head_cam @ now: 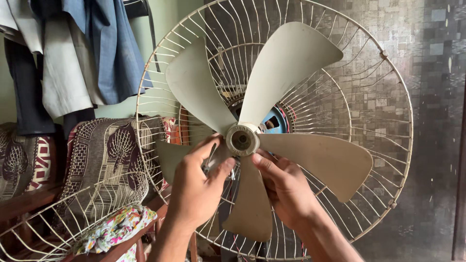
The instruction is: The person disassembles a standing fan by removing the front grille, unscrewing the fan blade hub, and using a screwdriver to access the motor housing. The person then manipulates the motor's rear cap and internal components with the screwdriver.
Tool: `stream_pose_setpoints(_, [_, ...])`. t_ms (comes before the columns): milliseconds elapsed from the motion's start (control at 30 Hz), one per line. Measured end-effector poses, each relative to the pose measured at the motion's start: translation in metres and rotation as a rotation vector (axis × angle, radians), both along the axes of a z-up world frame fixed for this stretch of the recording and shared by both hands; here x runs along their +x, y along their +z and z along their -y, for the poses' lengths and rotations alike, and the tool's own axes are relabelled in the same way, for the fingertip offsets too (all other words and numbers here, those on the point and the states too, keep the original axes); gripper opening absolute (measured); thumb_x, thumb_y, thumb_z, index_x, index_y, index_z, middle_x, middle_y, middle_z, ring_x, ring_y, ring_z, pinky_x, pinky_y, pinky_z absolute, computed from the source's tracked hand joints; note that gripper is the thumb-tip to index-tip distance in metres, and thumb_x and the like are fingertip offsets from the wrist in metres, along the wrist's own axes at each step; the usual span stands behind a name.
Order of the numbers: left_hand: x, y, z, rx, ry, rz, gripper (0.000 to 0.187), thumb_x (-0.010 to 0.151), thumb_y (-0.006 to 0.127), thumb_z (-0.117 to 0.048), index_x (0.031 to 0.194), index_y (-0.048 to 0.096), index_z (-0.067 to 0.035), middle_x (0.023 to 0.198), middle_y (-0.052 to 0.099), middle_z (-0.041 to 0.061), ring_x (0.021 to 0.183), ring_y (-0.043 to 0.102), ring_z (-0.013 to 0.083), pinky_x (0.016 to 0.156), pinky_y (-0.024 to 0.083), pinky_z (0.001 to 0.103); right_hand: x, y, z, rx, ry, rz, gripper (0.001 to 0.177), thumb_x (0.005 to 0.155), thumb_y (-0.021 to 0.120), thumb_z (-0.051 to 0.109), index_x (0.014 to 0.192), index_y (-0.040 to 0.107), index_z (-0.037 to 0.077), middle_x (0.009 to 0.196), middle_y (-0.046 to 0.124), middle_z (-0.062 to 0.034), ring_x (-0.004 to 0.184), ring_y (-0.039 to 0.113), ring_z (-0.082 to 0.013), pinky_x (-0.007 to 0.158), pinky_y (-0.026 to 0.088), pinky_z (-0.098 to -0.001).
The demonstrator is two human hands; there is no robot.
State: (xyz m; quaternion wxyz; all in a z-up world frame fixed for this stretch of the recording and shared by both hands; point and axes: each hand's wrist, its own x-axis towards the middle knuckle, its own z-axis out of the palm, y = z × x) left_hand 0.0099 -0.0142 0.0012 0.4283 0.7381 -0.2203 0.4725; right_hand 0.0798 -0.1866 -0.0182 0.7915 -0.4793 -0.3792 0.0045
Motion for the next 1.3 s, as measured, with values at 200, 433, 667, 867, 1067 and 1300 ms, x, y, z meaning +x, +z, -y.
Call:
stream_pose_setpoints(200, [0.005, -0.002, 0.011, 0.024, -0.004, 0.172, 0.044, 0.093, 0.069, -0.014, 0.132, 0.063, 0.007, 0.133, 0.071, 0.019, 0.125, 0.069, 0.0278, 0.106, 0.05, 0.036, 0.012, 0.003, -0.005, -0.004, 0.081, -0.021, 0.036, 0.083, 0.078, 0.03, 0.108, 0.064, 0.009, 0.063, 0.047, 0.0075, 0.049, 0.035, -0.0043, 0.046, 0.025, -0.0245])
stream_pose_setpoints(433, [0.012, -0.006, 0.009, 0.035, 0.026, 0.182, 0.05, 0.094, 0.069, -0.014, 0.136, 0.058, 0.009, 0.141, 0.064, 0.022, 0.134, 0.062, 0.0303, 0.111, 0.045, 0.037, 0.017, -0.006, -0.018, 0.053, 0.07, -0.017, 0.035, 0.087, 0.076, 0.026, 0.114, 0.067, 0.005, 0.07, 0.057, 0.0055, 0.051, 0.039, -0.0037, 0.047, 0.029, -0.0241])
stream_pose_setpoints(667, [0.009, -0.004, 0.018, -0.001, 0.018, 0.222, 0.054, 0.095, 0.069, -0.022, 0.136, 0.058, 0.011, 0.14, 0.065, 0.023, 0.134, 0.063, 0.0311, 0.112, 0.046, 0.038, 0.021, -0.013, -0.026, 0.108, 0.09, -0.011, 0.037, 0.09, 0.073, 0.024, 0.117, 0.069, -0.001, 0.072, 0.06, 0.0041, 0.054, 0.041, -0.0028, 0.049, 0.031, -0.0225])
stream_pose_setpoints(867, [-0.008, 0.009, 0.03, 0.004, 0.16, 0.15, 0.049, 0.086, 0.078, -0.03, 0.118, 0.068, 0.006, 0.117, 0.074, 0.019, 0.111, 0.074, 0.0273, 0.095, 0.055, 0.035, 0.021, -0.012, -0.027, 0.145, 0.158, 0.051, 0.035, 0.095, 0.074, 0.023, 0.119, 0.07, -0.002, 0.072, 0.057, 0.0046, 0.053, 0.04, -0.001, 0.047, 0.03, -0.0204])
stream_pose_setpoints(1067, [-0.01, 0.035, 0.022, -0.115, -0.199, -0.082, 0.033, 0.087, 0.077, -0.033, 0.105, 0.077, -0.006, 0.091, 0.081, 0.0, 0.081, 0.075, 0.0086, 0.074, 0.059, 0.026, 0.016, -0.008, -0.025, 0.105, 0.169, -0.046, 0.042, 0.087, 0.073, 0.024, 0.123, 0.065, 0.004, 0.094, 0.072, -0.0042, 0.074, 0.065, -0.0092, 0.064, 0.052, -0.0271])
stream_pose_setpoints(1300, [0.001, 0.079, -0.004, -0.209, -0.313, -0.689, 0.028, 0.085, 0.075, -0.038, 0.089, 0.067, -0.012, 0.057, 0.044, -0.008, 0.042, 0.03, 0.0029, 0.038, 0.023, 0.023, 0.011, -0.004, -0.021, 0.188, 0.19, -0.024, 0.055, 0.089, 0.079, 0.02, 0.138, 0.06, 0.005, 0.093, 0.067, 0.0, 0.069, 0.056, -0.007, 0.056, 0.042, -0.0247])
